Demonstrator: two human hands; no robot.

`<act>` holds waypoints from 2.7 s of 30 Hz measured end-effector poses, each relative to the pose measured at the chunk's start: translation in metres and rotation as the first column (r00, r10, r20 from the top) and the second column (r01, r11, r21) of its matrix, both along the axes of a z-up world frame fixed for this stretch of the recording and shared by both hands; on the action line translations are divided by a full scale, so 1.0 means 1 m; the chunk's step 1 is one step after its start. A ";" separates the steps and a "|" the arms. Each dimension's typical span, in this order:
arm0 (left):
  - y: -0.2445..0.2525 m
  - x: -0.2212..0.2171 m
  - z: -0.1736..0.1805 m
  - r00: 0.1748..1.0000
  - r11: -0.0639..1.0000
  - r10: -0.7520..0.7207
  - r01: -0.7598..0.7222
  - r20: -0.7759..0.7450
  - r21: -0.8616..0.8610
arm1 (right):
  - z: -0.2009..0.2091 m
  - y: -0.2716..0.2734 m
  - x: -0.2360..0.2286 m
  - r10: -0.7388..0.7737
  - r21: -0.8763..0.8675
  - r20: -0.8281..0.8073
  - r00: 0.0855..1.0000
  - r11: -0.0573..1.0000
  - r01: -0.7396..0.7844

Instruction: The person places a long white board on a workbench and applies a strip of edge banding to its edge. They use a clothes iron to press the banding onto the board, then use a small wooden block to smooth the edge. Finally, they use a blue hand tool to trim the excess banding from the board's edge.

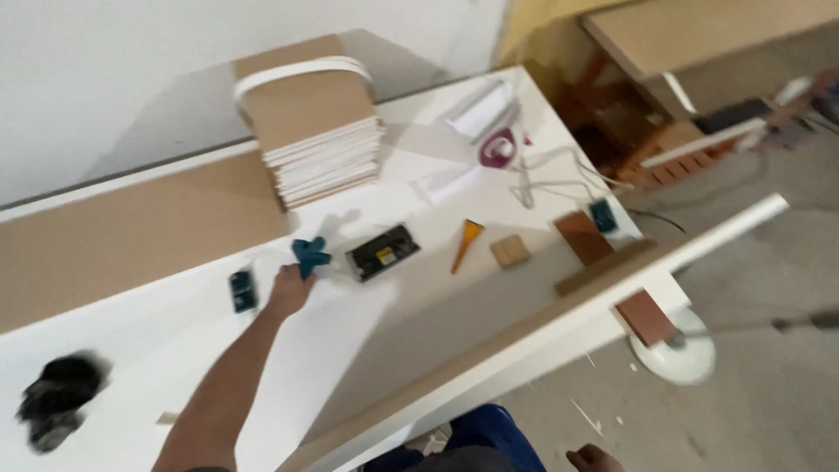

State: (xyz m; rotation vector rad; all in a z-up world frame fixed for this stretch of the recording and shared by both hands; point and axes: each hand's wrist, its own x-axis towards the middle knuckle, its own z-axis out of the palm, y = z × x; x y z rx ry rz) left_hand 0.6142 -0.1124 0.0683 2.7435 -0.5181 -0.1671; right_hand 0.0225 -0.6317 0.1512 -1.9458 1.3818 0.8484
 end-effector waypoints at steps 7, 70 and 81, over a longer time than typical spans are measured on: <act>-0.021 0.011 0.056 0.967 0.991 0.113 -0.126 -0.228 -0.042 | 0.040 0.087 -0.083 -0.489 0.158 -0.076 0.869 0.855 0.495; 0.123 -0.420 0.266 0.912 0.871 -0.369 0.272 0.178 0.410 | 0.213 0.041 0.107 0.917 -0.891 0.391 -0.074 0.358 -0.279; 0.117 -0.528 0.134 0.873 0.846 -0.397 0.230 0.281 0.482 | 0.135 0.193 0.062 -0.963 0.786 0.269 -0.033 0.200 0.586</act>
